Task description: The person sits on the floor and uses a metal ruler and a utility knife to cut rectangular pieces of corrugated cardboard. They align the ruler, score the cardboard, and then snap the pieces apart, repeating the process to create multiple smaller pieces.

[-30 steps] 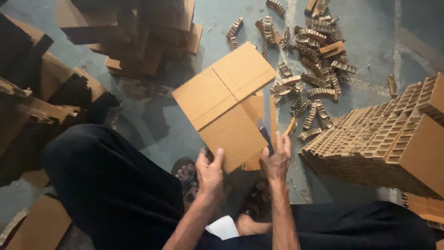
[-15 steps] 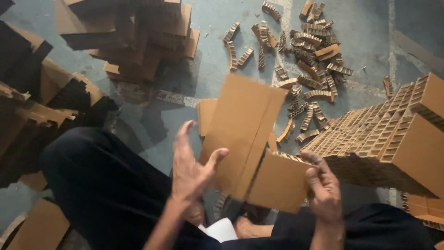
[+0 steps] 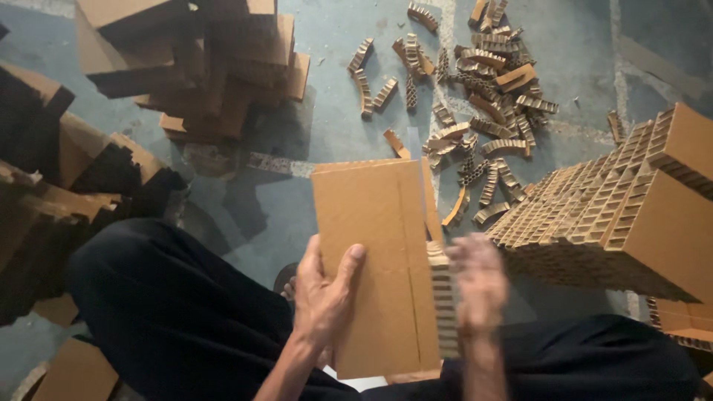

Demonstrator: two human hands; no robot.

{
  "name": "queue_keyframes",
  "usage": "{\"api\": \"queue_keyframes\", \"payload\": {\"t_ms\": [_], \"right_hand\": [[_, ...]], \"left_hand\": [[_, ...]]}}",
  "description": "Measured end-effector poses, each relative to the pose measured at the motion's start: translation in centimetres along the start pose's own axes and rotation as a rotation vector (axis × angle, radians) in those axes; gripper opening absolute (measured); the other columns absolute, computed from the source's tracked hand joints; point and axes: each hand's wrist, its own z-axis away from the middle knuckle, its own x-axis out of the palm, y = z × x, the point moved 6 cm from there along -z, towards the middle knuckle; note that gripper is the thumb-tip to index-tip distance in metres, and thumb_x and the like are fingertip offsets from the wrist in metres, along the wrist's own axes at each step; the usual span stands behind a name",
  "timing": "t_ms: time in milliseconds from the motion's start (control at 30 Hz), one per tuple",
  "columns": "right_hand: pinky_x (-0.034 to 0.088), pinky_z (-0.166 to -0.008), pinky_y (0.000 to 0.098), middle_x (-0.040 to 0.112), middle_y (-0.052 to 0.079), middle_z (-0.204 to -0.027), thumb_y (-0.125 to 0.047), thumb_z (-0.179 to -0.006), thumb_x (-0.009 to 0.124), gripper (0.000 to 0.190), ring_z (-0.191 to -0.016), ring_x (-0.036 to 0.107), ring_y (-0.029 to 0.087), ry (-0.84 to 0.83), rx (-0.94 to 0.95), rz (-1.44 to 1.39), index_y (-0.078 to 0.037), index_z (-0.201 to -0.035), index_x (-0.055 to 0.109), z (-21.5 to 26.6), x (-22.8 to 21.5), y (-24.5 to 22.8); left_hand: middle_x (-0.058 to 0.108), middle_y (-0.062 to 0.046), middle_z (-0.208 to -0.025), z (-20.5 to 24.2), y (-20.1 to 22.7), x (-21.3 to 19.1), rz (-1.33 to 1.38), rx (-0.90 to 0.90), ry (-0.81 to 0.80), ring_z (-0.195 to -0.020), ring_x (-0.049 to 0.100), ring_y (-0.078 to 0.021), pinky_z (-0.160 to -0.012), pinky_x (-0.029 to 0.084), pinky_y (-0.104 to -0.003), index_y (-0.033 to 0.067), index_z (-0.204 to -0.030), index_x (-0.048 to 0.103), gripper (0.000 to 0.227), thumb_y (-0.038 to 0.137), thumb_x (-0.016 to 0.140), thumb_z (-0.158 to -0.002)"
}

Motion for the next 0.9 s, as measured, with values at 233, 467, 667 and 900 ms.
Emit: {"api": "queue_keyframes", "payload": {"t_ms": [233,467,667,900], "right_hand": [[0.038,-0.121,0.0485,0.048,0.025,-0.157,-0.047,-0.110,0.037,0.068,-0.148,0.046,0.035,-0.278,-0.685,0.941,0.001,-0.158,0.035,7.3,6.4,-7.9],[0.053,-0.099,0.0406,0.063,0.018,-0.138,-0.060,-0.101,0.039,0.093,-0.111,0.067,0.027,-0.568,-0.141,0.328,-0.006,-0.169,0.006,6.0,6.7,-2.5],[0.056,-0.087,0.0409,0.070,0.018,-0.121,-0.067,-0.101,0.033,0.082,-0.104,0.069,0.028,-0.552,0.508,-0.574,0.003,-0.141,0.048,6.5,4.3,3.5],[0.056,-0.087,0.0386,0.072,0.017,-0.119,-0.053,-0.105,0.041,0.067,-0.103,0.068,0.025,-0.439,0.351,-0.285,0.004,-0.134,0.058,5.7,2.1,4.9]], "left_hand": [[0.078,-0.012,-0.092,1.9,2.8,1.6,-0.205,0.148,0.109,-0.081,0.075,-0.0169,-0.070,0.061,-0.030,0.0021,-0.114,0.060,0.035,0.026,0.072,-0.090],[0.078,-0.009,-0.094,2.6,2.7,1.0,-0.189,0.077,-0.007,-0.083,0.075,-0.0130,-0.071,0.061,-0.029,0.0034,-0.114,0.059,0.034,0.025,0.070,-0.090],[0.072,-0.008,-0.105,2.7,1.5,2.0,0.074,0.142,-0.207,-0.095,0.067,-0.0121,-0.082,0.057,-0.029,0.0010,-0.121,0.058,0.034,0.025,0.067,-0.098],[0.071,-0.007,-0.109,1.9,0.1,1.8,0.143,0.127,-0.249,-0.099,0.066,-0.0136,-0.087,0.055,-0.030,0.0005,-0.126,0.057,0.039,0.026,0.066,-0.097]]}}
